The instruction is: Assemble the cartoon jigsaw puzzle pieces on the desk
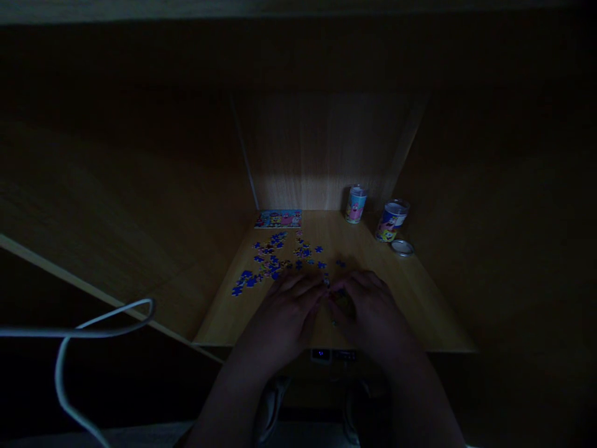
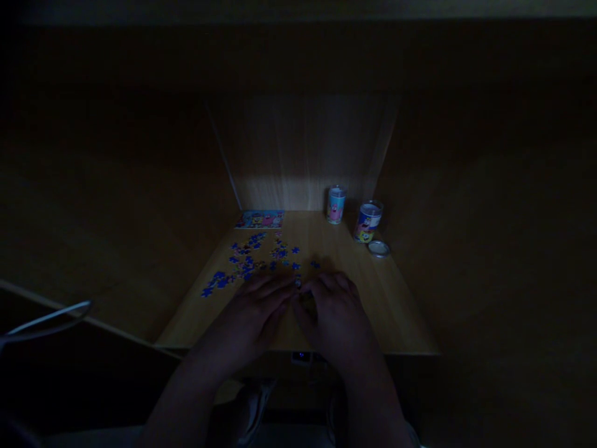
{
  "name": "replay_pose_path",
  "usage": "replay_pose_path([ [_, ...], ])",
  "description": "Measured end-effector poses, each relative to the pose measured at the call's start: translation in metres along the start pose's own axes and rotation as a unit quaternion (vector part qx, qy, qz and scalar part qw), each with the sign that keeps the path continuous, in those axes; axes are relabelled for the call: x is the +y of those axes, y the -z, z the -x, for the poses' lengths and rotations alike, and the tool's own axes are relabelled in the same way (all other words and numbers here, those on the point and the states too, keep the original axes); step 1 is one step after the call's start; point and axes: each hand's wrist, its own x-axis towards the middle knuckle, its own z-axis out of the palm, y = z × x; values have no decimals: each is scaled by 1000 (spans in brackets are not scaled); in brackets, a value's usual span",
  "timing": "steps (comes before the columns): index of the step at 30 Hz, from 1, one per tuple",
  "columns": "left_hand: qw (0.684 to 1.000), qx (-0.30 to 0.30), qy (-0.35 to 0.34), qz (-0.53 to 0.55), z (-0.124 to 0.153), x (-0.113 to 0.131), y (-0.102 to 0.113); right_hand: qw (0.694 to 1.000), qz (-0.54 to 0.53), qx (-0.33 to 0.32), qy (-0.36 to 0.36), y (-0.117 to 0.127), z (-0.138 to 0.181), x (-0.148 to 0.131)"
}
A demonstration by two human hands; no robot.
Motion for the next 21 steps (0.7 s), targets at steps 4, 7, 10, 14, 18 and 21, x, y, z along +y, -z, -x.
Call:
replay_pose_path([
  [4,1000,-22,8,17,2,1,1,1000,-4,0,0,-1,1,0],
  [7,1000,-6,14,17,1,1,1,1000,-5,0,-1,0,1,-1],
  [10,1000,4,11,15,0,1,0,1000,-4,-1,2,1,0,0],
  [14,999,27,21,9,-2,-1,-2,1000,1,-3,-1,0,1,1],
  [18,999,35,22,9,-2,-2,-3,1000,1,-5,-2,-1,1,1],
  [21,999,32,19,12,-2,-2,-3,1000,2,-5,8,1,1,0],
])
